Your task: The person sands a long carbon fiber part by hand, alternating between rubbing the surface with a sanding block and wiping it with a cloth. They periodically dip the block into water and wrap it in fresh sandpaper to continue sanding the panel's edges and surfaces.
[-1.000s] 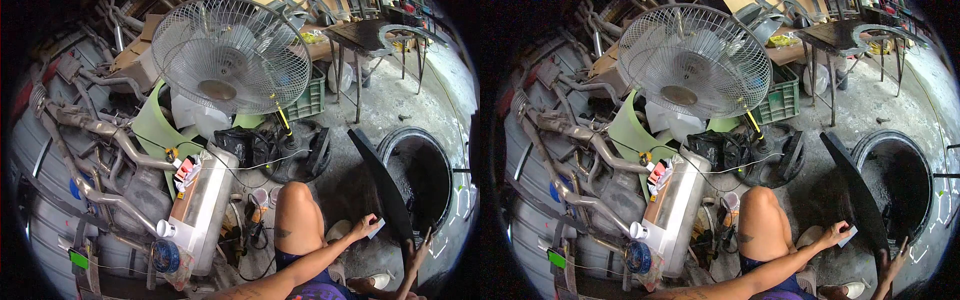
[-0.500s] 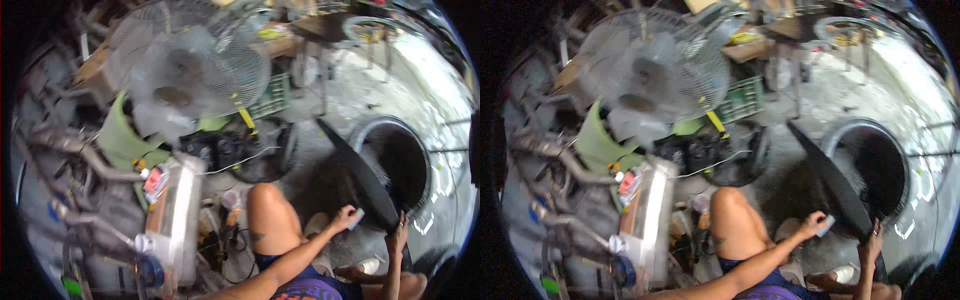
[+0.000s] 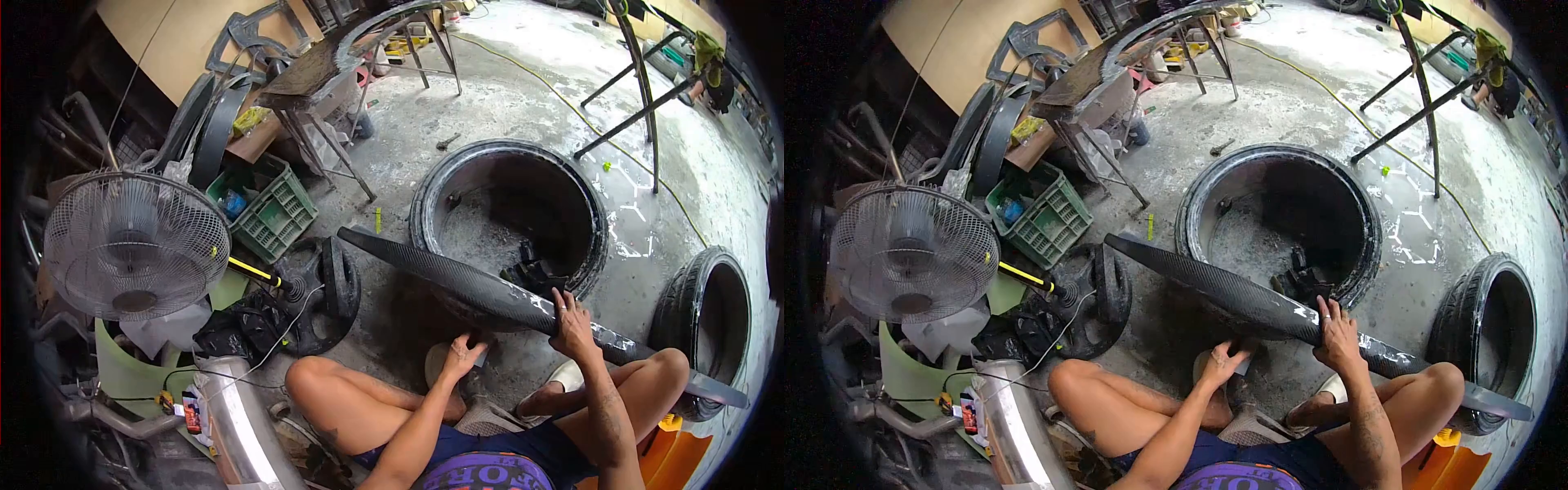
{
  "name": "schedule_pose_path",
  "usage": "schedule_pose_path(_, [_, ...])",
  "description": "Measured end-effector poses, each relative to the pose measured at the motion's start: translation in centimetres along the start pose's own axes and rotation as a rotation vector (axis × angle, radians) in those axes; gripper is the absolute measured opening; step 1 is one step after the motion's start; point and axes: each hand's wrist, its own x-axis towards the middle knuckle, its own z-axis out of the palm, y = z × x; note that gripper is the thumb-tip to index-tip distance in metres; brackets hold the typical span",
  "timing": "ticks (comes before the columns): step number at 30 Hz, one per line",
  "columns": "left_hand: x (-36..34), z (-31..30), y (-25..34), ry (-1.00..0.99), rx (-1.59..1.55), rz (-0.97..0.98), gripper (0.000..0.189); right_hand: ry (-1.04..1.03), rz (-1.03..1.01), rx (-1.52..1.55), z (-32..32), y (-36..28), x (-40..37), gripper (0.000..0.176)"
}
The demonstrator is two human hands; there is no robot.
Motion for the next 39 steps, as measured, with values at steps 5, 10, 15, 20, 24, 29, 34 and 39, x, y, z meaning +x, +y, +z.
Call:
schedule_pose_path(5, [0.6,0.6,-0.9,-0.037,0.060,-0.059,0.060,0.007,0.030,-0.003,0.7,0.0,0.1,0.124])
schedule_pose_path(10, [0.9,1.2,-1.8,-0.069,0.148,-0.138,0.063,-0.022,0.043,0.014,-0.2,-0.5,-0.1,0.126])
schedule_pose_path(15, [0.8,1.9,-2.2,-0.065,0.184,-0.166,0.062,-0.051,0.057,0.007,-0.6,-0.7,-0.1,0.127])
schedule_pose_path(20, [0.8,2.7,-2.9,0.019,0.121,-0.075,0.055,-0.033,0.058,0.019,-0.7,-0.8,-0.4,0.128])
schedule_pose_path(24, [1.4,2.1,-1.2,-0.180,0.163,-0.229,0.056,0.041,-0.008,0.074,-1.5,-1.0,-0.4,0.113])
schedule_pose_path(29, [1.3,4.8,-2.1,0.031,0.014,-0.068,0.040,0.422,-0.174,-0.041,1.3,2.7,1.6,0.078])
schedule_pose_path(34, [2.7,6.1,-3.8,0.132,-0.075,0.108,0.034,0.494,-0.089,-0.099,4.3,7.2,4.4,0.098])
schedule_pose_path(39, [2.4,5.4,-4.3,0.156,-0.078,0.102,0.035,0.370,-0.100,0.151,-0.8,4.4,2.3,0.102])
